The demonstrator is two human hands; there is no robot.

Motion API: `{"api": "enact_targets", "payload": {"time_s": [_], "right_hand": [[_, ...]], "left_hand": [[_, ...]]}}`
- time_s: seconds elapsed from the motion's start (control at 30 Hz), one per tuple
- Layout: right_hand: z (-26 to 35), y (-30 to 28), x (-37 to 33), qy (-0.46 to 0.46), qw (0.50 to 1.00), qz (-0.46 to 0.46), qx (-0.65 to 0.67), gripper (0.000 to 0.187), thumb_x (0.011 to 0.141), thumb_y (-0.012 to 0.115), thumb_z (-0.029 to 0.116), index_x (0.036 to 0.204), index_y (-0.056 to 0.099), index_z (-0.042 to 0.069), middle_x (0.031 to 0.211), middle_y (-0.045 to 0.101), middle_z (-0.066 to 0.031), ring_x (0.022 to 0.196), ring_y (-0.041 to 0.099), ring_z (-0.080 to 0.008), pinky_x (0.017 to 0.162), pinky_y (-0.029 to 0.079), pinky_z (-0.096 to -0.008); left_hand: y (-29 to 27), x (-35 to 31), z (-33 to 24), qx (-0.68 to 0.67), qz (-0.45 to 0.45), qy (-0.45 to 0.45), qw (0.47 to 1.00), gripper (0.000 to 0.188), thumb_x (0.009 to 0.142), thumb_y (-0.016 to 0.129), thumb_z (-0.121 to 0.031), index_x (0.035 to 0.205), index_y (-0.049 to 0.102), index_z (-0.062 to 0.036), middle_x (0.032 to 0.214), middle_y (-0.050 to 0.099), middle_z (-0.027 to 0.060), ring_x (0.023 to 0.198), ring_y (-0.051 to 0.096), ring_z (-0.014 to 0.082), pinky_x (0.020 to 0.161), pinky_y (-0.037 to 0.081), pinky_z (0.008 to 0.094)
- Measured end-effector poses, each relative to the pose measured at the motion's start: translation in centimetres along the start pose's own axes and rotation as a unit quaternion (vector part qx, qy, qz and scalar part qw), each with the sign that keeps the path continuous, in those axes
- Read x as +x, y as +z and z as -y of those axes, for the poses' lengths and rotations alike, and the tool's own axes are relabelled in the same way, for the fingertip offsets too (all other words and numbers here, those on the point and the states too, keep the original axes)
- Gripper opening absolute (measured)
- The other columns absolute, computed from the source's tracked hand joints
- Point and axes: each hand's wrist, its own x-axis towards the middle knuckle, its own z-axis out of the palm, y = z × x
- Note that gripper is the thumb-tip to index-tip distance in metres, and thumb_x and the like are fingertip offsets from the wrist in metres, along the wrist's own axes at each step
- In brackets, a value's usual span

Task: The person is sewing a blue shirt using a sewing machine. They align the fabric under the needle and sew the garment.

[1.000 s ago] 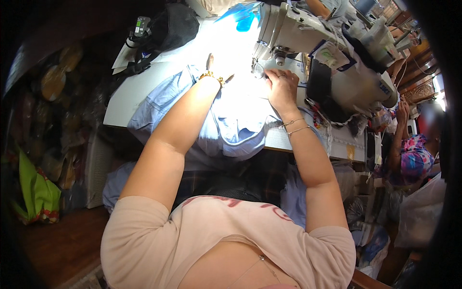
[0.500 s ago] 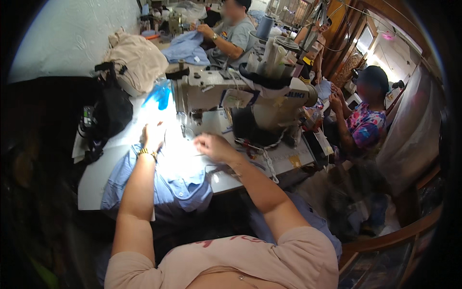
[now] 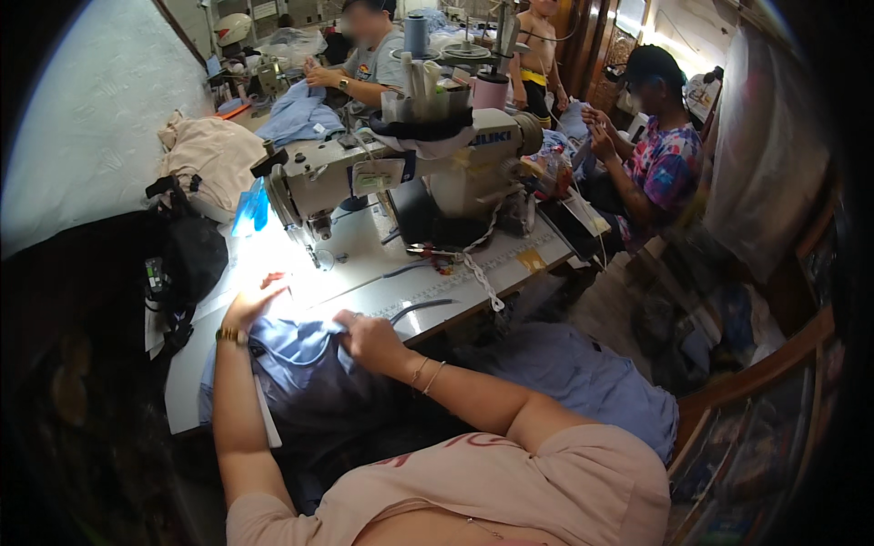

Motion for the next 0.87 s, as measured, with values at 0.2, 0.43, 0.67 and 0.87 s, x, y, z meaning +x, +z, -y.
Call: {"api": "enact_targets", "payload": {"time_s": [0.2,0.43,0.67,0.87], "right_hand": [[1.6,0.3,0.9,0.105,0.9,0.014,0.422,0.015,0.092,0.047,0.014,0.104,0.047,0.004,0.093,0.056,-0.0043,0.084,0.052,-0.012,0.073,0.043,-0.0259],[13.3,0.0,-0.8,-0.304,0.796,0.275,0.446,0.026,0.082,0.052,0.005,0.108,0.047,0.003,0.11,0.049,-0.0146,0.101,0.05,-0.0306,0.091,0.038,-0.0347],[8.1,-2.4,-2.5,-0.232,0.909,0.192,0.286,0.029,0.082,0.063,0.012,0.11,0.056,0.007,0.124,0.051,-0.0157,0.11,0.053,-0.0326,0.092,0.044,-0.0381],[-5.9,-9.5,-1.8,-0.063,0.974,-0.199,-0.086,0.022,0.078,0.059,0.005,0.1,0.059,0.004,0.102,0.059,-0.014,0.099,0.054,-0.0314,0.09,0.04,-0.0389]], "left_hand": [[12.9,-16.8,-6.3,0.355,-0.17,0.084,0.915,0.098,0.057,0.082,-0.033,0.135,0.031,-0.0029,0.134,0.039,0.0192,0.124,0.036,0.0351,0.104,0.028,0.0426],[14.0,-22.5,3.5,0.251,-0.309,0.041,0.916,0.077,0.069,0.073,-0.027,0.132,0.036,-0.0024,0.129,0.044,0.0173,0.12,0.041,0.0309,0.102,0.031,0.0401],[0.4,-17.7,-9.1,0.598,-0.519,0.308,0.526,0.049,0.082,0.058,-0.019,0.126,0.043,-0.0014,0.122,0.05,0.0165,0.111,0.049,0.0286,0.096,0.038,0.0364],[-9.9,-11.2,-17.0,0.737,-0.546,0.292,0.273,0.032,0.092,0.047,-0.014,0.121,0.049,-0.0007,0.117,0.055,0.016,0.106,0.054,0.0269,0.092,0.043,0.0337]]}}
